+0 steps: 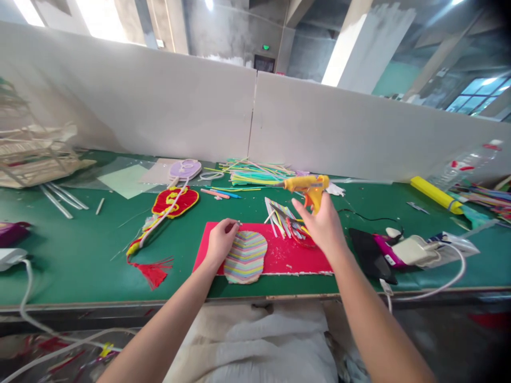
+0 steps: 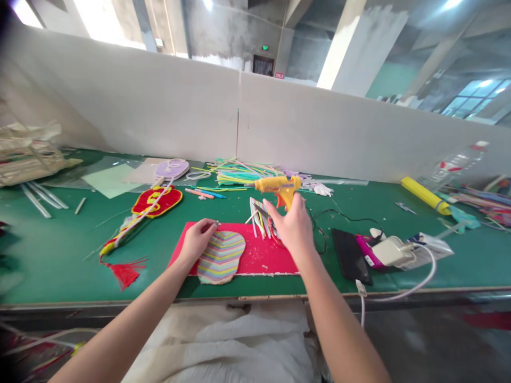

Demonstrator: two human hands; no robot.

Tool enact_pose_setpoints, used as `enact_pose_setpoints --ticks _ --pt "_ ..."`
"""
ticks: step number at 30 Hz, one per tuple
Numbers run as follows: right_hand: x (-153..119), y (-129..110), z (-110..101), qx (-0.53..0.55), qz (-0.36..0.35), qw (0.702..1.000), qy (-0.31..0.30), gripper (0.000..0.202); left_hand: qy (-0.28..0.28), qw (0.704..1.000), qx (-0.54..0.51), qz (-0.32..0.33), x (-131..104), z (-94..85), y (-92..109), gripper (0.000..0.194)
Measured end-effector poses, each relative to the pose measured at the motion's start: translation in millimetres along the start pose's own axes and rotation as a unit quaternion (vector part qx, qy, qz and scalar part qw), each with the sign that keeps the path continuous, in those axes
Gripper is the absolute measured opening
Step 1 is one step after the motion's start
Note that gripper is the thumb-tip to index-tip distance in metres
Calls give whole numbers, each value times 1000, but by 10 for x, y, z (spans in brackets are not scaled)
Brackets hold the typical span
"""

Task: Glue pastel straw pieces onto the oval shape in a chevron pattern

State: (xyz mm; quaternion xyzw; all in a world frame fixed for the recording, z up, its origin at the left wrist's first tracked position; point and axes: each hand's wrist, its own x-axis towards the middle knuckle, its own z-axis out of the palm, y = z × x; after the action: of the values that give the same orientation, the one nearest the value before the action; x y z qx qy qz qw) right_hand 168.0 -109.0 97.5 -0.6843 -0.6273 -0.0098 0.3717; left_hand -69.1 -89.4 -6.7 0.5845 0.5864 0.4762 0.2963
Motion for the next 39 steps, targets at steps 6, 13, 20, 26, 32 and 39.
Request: enact_pose_setpoints --ticks 6,13,20,26,32,39 --pt "-539 81 443 -94 46 994 -16 44 20 1000 8 -4 -20 -27 31 19" --pt "-683 214 741 -102 -3 995 0 44 19 999 29 -5 -41 -49 58 16" --pt "-708 366 892 -79 -78 991 68 43 11 1000 28 -4 -28 -36 34 15" --pt "-711 407 938 -57 -73 992 81 44 -2 1000 -8 12 -21 -21 37 17" --pt "-716 401 920 -44 -33 996 65 45 -66 997 -6 28 -47 30 38 15" --pt "-714 372 892 -37 -24 997 67 45 -5 993 110 38 -39 -24 29 13"
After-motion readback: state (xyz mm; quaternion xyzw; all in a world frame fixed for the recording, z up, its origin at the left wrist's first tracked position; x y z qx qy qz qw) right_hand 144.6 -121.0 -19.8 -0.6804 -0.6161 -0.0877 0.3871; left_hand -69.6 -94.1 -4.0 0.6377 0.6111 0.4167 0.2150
